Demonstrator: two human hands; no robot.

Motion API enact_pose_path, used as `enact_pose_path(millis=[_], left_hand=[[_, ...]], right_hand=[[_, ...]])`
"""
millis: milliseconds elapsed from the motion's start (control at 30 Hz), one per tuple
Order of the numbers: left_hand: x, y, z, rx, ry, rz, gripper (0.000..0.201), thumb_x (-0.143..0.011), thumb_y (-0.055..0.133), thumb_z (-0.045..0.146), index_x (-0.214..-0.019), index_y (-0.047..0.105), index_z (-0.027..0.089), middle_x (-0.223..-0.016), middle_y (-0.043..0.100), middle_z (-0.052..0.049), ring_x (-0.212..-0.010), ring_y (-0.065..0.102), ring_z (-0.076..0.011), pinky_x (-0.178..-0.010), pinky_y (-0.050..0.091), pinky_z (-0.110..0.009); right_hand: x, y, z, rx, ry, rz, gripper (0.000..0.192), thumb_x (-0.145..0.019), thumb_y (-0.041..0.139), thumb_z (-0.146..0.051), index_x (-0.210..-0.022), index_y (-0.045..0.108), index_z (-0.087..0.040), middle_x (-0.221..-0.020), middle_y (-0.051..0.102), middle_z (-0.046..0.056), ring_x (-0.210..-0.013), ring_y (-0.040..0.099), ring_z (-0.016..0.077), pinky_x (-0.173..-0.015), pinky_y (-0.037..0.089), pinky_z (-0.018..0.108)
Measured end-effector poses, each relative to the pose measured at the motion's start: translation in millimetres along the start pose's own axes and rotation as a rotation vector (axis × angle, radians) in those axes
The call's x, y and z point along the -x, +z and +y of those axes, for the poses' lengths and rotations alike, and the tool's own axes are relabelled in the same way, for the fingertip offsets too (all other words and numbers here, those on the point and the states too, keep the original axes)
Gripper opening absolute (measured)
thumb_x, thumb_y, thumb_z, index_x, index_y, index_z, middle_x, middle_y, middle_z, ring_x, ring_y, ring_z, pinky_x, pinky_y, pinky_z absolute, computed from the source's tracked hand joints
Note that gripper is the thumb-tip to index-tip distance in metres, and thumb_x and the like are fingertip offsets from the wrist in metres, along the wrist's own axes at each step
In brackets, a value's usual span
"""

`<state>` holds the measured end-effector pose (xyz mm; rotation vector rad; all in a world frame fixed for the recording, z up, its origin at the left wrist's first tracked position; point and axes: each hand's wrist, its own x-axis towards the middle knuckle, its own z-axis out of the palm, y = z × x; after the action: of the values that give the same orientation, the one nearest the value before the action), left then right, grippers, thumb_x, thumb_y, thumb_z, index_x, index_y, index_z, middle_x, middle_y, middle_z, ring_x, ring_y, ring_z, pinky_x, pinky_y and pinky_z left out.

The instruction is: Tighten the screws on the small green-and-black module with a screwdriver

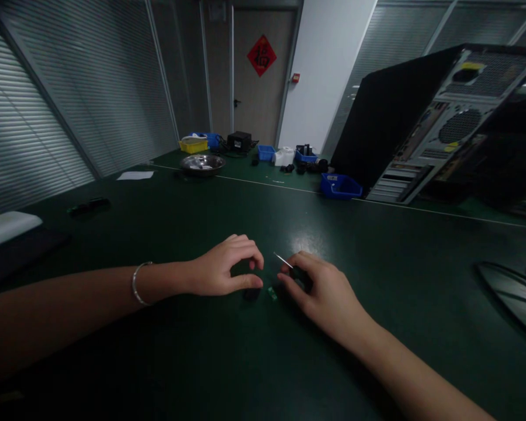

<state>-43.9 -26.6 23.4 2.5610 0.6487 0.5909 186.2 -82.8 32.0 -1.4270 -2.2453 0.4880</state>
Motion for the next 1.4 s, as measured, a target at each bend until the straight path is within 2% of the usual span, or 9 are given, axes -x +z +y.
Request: enact_pose_path(millis=[200,300,400,500,600,867,1100,1300,1400], left_hand=[[-1,4.0,-9,0.002,0.098,-0.1,0.06,-0.065,0.072,0.063,-0.103,0.057,0.019,-0.093,0.058,-0.003,-0.084,0.051,-0.0207,-0.075,0.035,-0.031],[0,4.7,-10,-0.014,0.111,-0.127,0.052,-0.07,0.071,0.058,-0.102,0.058,0.019,-0.096,0.057,-0.005,-0.086,0.05,-0.0218,-0.076,0.035,-0.031],[1,3.0,-9,-0.002,0.116,-0.135,0.042,-0.076,0.07,0.05,-0.103,0.059,0.02,-0.097,0.057,-0.005,-0.09,0.05,-0.0226,-0.078,0.035,-0.032],[1,1.3,-8,0.014,0.114,-0.137,0.038,-0.08,0.068,0.043,-0.111,0.059,0.022,-0.097,0.057,-0.005,-0.093,0.05,-0.0228,-0.08,0.035,-0.032],[1,0.1,-8,0.022,0.105,-0.147,0.041,-0.08,0.068,0.042,-0.115,0.058,0.024,-0.099,0.057,-0.005,-0.094,0.05,-0.0234,-0.081,0.036,-0.033],[1,-2.0,-9,0.014,0.103,-0.191,0.043,-0.08,0.068,0.038,-0.12,0.057,0.024,-0.102,0.057,-0.006,-0.094,0.049,-0.0243,-0.083,0.036,-0.035],[0,1.1,-10,0.077,0.075,-0.136,0.04,-0.078,0.071,0.037,-0.114,0.06,0.022,-0.094,0.059,-0.004,-0.092,0.053,-0.0222,-0.081,0.037,-0.033],[0,5.0,-10,0.361,-0.032,-0.014,0.047,-0.077,0.074,0.03,-0.118,0.055,0.02,-0.089,0.064,-0.001,-0.088,0.062,-0.0185,-0.082,0.043,-0.033],[0,4.4,-6,0.452,-0.081,0.02,0.047,-0.077,0.074,0.027,-0.119,0.054,0.019,-0.09,0.068,-0.002,-0.09,0.065,-0.0183,-0.086,0.045,-0.034]], right_hand=[[4,-3,-5,0.037,-0.073,-0.148,0.009,-0.089,0.059,-0.027,-0.097,0.063,-0.024,-0.094,0.064,0.004,-0.077,0.062,0.019,-0.07,0.051,0.032],[5,0,-4,0.065,-0.09,-0.148,0.013,-0.087,0.062,-0.028,-0.099,0.064,-0.024,-0.095,0.063,0.004,-0.075,0.064,0.0189,-0.067,0.053,0.032],[6,1,0,0.088,-0.128,-0.142,0.019,-0.085,0.058,-0.016,-0.1,0.065,-0.026,-0.103,0.062,0.004,-0.075,0.065,0.0177,-0.067,0.055,0.032],[5,1,5,0.117,-0.141,-0.066,0.034,-0.082,0.053,-0.007,-0.107,0.064,-0.028,-0.112,0.059,0.005,-0.082,0.066,0.0188,-0.074,0.056,0.035],[4,-2,6,0.116,-0.111,-0.02,0.034,-0.085,0.053,-0.01,-0.112,0.063,-0.028,-0.11,0.059,0.006,-0.085,0.065,0.0202,-0.074,0.056,0.036],[2,-17,7,-0.04,-0.139,-0.258,0.026,-0.087,0.056,-0.014,-0.109,0.061,-0.025,-0.11,0.06,0.006,-0.095,0.062,0.0212,-0.083,0.054,0.037],[3,-16,9,-0.012,-0.164,-0.296,0.025,-0.087,0.055,-0.013,-0.107,0.063,-0.026,-0.109,0.059,0.005,-0.093,0.063,0.0199,-0.082,0.053,0.036],[4,-16,11,0.055,-0.16,-0.248,0.019,-0.086,0.061,-0.024,-0.105,0.063,-0.025,-0.108,0.06,0.004,-0.082,0.065,0.0179,-0.075,0.055,0.033],[5,-17,9,0.072,-0.181,-0.155,0.019,-0.088,0.06,-0.028,-0.107,0.063,-0.025,-0.109,0.058,0.006,-0.086,0.064,0.0193,-0.074,0.055,0.033]])
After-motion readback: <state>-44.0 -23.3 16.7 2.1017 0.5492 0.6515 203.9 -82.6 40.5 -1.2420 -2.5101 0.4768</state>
